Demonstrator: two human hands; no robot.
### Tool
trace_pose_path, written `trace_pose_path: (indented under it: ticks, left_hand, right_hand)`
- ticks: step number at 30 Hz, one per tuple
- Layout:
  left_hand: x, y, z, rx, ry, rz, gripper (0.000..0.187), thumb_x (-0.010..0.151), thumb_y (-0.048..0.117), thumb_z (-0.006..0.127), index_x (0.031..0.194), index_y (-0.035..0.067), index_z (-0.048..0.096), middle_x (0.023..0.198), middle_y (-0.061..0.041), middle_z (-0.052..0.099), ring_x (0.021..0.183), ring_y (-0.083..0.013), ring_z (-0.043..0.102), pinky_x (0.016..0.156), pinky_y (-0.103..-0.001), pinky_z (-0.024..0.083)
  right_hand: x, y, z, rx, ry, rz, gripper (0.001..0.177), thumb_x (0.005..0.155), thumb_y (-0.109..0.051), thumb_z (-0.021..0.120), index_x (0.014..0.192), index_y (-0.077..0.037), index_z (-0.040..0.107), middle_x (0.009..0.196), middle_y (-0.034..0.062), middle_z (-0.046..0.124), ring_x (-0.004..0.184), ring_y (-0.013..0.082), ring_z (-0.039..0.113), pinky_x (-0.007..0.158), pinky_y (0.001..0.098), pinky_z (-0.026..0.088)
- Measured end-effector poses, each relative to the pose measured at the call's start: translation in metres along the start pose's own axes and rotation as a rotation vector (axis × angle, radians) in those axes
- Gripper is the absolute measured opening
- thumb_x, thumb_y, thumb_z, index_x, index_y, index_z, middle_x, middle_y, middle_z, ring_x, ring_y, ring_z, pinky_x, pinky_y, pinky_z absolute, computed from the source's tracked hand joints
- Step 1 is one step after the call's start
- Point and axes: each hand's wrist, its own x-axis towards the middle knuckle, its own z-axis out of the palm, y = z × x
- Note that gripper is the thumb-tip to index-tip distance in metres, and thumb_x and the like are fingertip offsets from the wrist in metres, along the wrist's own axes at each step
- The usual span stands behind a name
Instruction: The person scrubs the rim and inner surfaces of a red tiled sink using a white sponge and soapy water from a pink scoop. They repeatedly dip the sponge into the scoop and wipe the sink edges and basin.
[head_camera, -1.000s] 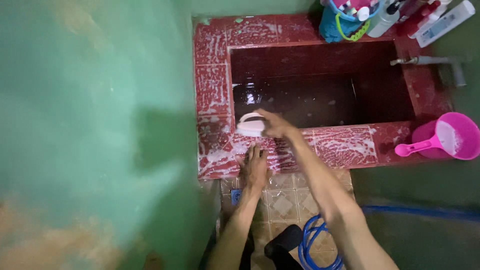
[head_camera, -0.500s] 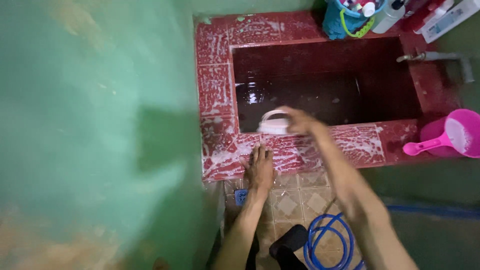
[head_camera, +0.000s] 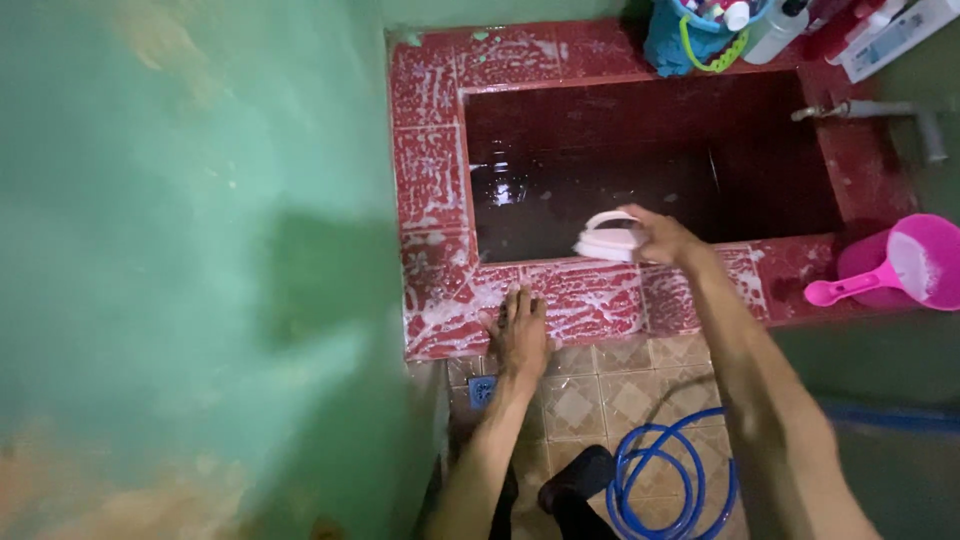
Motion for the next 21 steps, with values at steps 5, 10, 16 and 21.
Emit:
trace_pose_path:
  ticks: [5,10,16,21]
  left_hand:
    - [0.004,-0.003,0.007,-0.007,0.010,0.003,0.074,0.080,0.026,0.085,0.144,0.012,0.052,0.158,-0.014,0.037,0.155,-0.0325,0.021,0.100,-0.092,0.023]
    - [0.002,-0.001,0.003,0.039,-0.014,-0.021,0.079,0.080,0.030,0.085,0.149,0.017,0.049,0.161,-0.011,0.034,0.156,-0.0296,0.019,0.103,-0.089,0.025]
    - [-0.002,0.005,-0.010,0.012,-0.034,-0.011,0.079,0.081,0.034,0.084,0.148,0.015,0.047,0.164,-0.010,0.028,0.156,-0.0284,0.017,0.103,-0.083,0.035]
    - [-0.005,0.008,-0.015,0.017,-0.035,-0.014,0.079,0.081,0.033,0.085,0.148,0.016,0.046,0.161,-0.009,0.030,0.155,-0.0278,0.019,0.101,-0.078,0.042]
  right_hand:
    - [0.000,-0.166,0.037,0.071,-0.036,-0.130,0.088,0.065,-0.013,0.076,0.143,-0.041,0.051,0.117,0.0142,0.075,0.115,0.0412,0.068,0.098,0.0522,0.053]
    - [0.017,-0.184,0.064,0.093,0.013,-0.271,0.083,0.062,-0.014,0.078,0.139,-0.034,0.053,0.121,0.0120,0.073,0.116,0.0410,0.067,0.098,0.0530,0.054]
    - [-0.081,-0.113,-0.037,0.173,0.013,-0.181,0.077,0.072,0.000,0.062,0.146,-0.008,0.044,0.124,0.0453,0.061,0.119,0.0658,0.055,0.107,0.0677,0.043]
    - [-0.053,0.000,-0.014,-0.030,0.214,0.024,0.099,0.064,-0.029,0.080,0.153,-0.050,0.041,0.109,0.0209,0.075,0.110,0.0444,0.068,0.097,0.0557,0.054]
